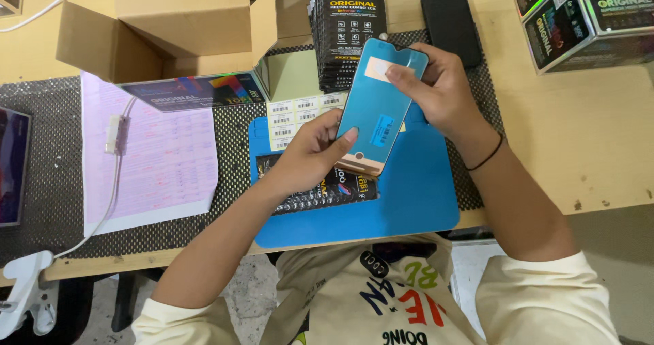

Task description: The person opens a box of Meetoo screen protectors and removes several units. They unwrap a screen protector, apply a barcode sticker to the packaging, and write on the sticker with a pen. The person then re-wraps the screen protector and places it back into the box.

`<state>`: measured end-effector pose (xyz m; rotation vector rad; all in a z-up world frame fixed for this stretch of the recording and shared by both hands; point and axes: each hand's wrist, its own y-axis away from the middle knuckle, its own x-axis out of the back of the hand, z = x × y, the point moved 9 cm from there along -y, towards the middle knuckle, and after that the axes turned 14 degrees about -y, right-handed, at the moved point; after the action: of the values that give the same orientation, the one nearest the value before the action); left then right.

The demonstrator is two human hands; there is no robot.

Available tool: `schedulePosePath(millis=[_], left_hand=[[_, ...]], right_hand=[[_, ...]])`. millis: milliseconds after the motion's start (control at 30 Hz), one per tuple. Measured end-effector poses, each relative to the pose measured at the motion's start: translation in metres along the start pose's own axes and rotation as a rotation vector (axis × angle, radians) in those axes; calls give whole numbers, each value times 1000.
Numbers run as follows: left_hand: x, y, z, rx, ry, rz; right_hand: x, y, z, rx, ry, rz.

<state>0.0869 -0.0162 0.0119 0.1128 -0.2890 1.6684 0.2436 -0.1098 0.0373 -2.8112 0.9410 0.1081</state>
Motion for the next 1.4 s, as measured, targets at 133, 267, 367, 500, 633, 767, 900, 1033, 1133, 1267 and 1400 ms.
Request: schedulePosePath(millis=[133, 267, 367, 500, 633, 767, 900, 1033, 1133, 1267, 1400], left_hand=[[5, -2, 5, 17, 60, 57], [11, 1, 22, 43, -216, 45], [11, 5, 28, -76, -890, 41], [-11, 16, 10, -236, -1286, -175], [-24, 18, -18, -227, -1431, -280], [-16, 11, 3, -118, -1202, -237], [18, 8, 40, -88, -952, 156], [34, 14, 49, -244, -999, 394], [36, 18, 42, -254, -1055, 495], [39, 20, 39, -208, -1103, 563], [39, 21, 41, -195, -1134, 588]], right_hand=[[2, -5, 18, -31, -52, -39], [-7, -4, 5, 63, -56, -98], [10, -5, -1, 97, -124, 23], [50, -7, 5, 135, -69, 286], [57, -10, 9, 220, -139, 310], [61, -6, 3, 234, -68, 403], [71, 0, 0, 321, -102, 488], [56, 8, -7, 376, -73, 458], [45, 13, -13, 414, -1, 442], [44, 14, -12, 439, -111, 395], [31, 17, -19, 434, -23, 332]])
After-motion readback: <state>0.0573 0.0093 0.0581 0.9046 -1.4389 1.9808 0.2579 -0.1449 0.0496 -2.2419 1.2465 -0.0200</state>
